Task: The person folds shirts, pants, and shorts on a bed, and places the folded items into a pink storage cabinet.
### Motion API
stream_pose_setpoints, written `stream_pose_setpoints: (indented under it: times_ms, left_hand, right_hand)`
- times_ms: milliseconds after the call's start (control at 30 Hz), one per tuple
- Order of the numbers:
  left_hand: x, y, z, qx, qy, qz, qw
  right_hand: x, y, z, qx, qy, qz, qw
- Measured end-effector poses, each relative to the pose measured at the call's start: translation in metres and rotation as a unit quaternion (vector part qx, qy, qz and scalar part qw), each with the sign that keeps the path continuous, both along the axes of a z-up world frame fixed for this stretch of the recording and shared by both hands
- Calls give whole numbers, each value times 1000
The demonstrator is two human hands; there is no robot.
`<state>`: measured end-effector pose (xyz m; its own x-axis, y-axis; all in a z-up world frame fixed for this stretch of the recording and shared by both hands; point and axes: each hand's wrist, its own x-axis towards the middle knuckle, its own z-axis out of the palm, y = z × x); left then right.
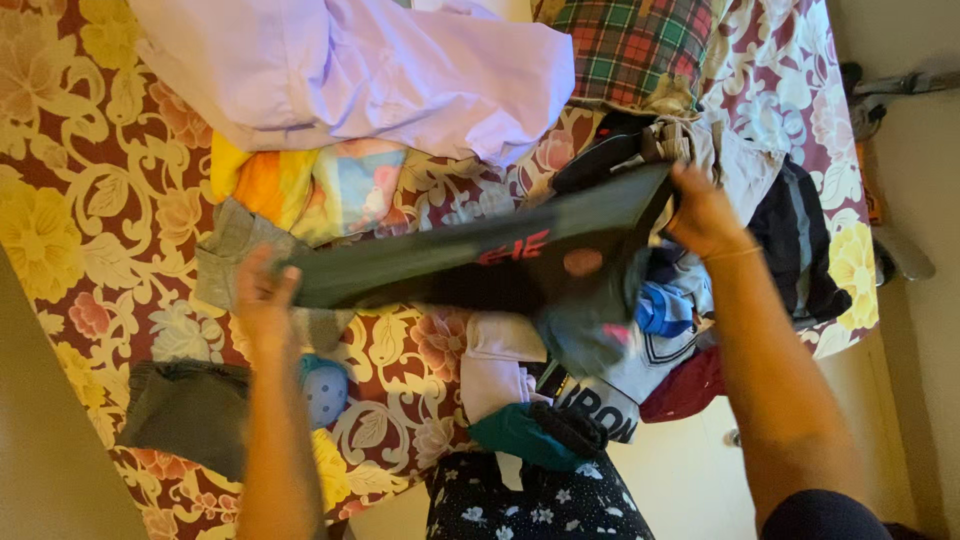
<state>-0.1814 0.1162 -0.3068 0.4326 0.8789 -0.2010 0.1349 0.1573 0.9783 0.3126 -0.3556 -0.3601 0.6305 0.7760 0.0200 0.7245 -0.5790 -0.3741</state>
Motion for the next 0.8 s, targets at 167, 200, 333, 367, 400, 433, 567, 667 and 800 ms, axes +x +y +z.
stream_pose_setpoints:
  times_ms: [167, 200, 333, 367, 400, 433, 567, 667, 800]
  left_hand:
    - [14, 30, 104, 7, -210, -31, 977]
    - [12, 35, 116, 1, -224, -29, 974]
    - [1, 51, 120, 18, -224, -14, 974]
    - [-3, 53, 111, 25, -216, -21, 976]
    - [-5, 59, 100, 31, -208, -27, 977]
    - [-11, 62, 85, 30, -168, -52, 984]
    - [-44, 63, -5, -45, 87, -66, 993]
    - [-77, 52, -69, 112, 160, -168, 966]
    - [-110, 23, -115, -7, 276, -144, 950]
  right_hand:
    - [-4, 66, 156, 434, 680, -32, 590]
    - [-6, 72, 175, 441, 677, -15, 589]
    - [-11, 95, 187, 452, 729, -43, 513]
    - [-9, 95, 175, 446, 756, -74, 474]
    - [-12, 99, 152, 413, 770, -100, 476]
    - [-18, 103, 122, 377, 783, -129, 477]
    - [-28, 86, 1, 179, 639, -236, 709]
    - [-42, 64, -68, 136, 584, -189, 778]
    - [-81, 21, -92, 94, 613, -108, 777]
